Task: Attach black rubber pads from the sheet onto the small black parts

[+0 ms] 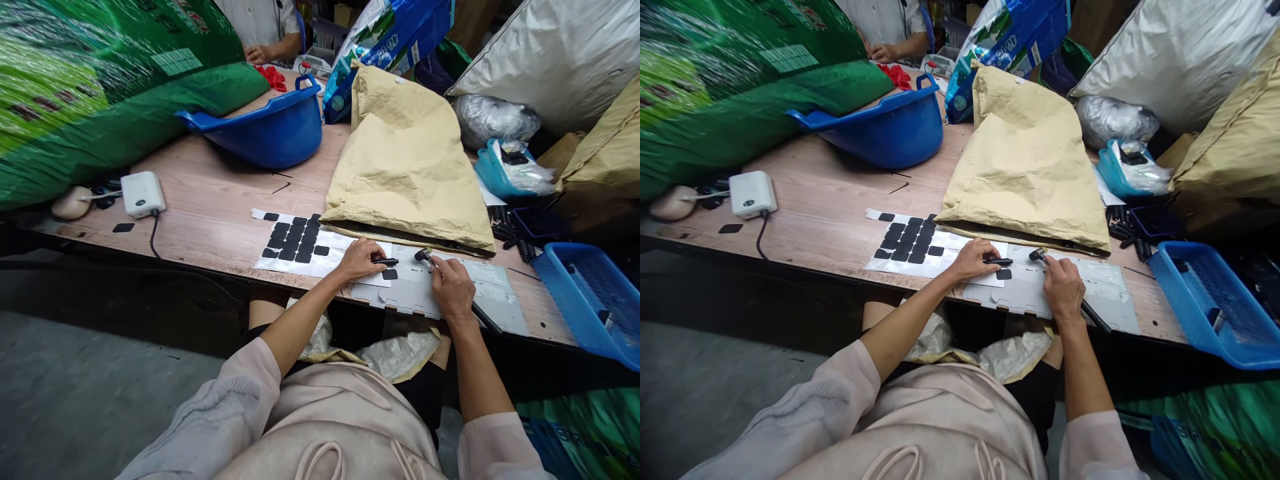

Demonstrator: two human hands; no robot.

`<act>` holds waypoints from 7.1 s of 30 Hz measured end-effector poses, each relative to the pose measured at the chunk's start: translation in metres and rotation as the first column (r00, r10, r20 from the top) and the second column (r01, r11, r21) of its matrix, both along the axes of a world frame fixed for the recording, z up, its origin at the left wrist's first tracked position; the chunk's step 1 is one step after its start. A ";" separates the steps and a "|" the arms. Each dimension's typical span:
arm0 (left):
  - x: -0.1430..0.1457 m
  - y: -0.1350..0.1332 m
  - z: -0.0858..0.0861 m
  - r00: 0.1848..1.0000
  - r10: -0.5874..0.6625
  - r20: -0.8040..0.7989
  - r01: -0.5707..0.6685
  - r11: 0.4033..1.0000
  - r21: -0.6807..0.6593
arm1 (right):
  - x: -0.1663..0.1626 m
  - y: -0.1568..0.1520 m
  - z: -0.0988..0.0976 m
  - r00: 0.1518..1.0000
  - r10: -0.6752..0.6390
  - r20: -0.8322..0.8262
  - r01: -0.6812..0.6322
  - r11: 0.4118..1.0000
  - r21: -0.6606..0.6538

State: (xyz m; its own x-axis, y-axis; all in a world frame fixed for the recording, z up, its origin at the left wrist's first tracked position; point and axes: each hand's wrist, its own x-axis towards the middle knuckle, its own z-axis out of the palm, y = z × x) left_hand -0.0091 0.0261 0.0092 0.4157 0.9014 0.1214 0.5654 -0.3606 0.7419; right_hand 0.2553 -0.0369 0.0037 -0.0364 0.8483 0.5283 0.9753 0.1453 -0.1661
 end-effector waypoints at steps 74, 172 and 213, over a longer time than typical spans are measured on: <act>-0.007 0.001 -0.010 0.994 -0.108 -0.024 0.110 0.989 0.100 | 0.000 0.002 -0.012 0.998 -0.058 0.017 0.058 0.998 -0.034; -0.010 0.041 0.033 0.901 0.283 -0.328 -0.254 0.959 0.129 | -0.002 -0.008 -0.008 0.997 -0.071 0.005 0.072 0.997 -0.025; 0.003 0.000 -0.012 0.992 -0.126 0.009 0.124 0.985 0.119 | 0.008 -0.005 -0.008 0.997 -0.025 -0.068 0.025 1.000 -0.003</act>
State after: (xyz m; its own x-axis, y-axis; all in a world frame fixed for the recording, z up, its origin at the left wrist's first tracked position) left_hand -0.0062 0.0260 -0.0024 0.5215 0.8212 0.2318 0.4979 -0.5134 0.6989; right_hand 0.2628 -0.0421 -0.0044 0.0206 0.8498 0.5268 0.9651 0.1206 -0.2323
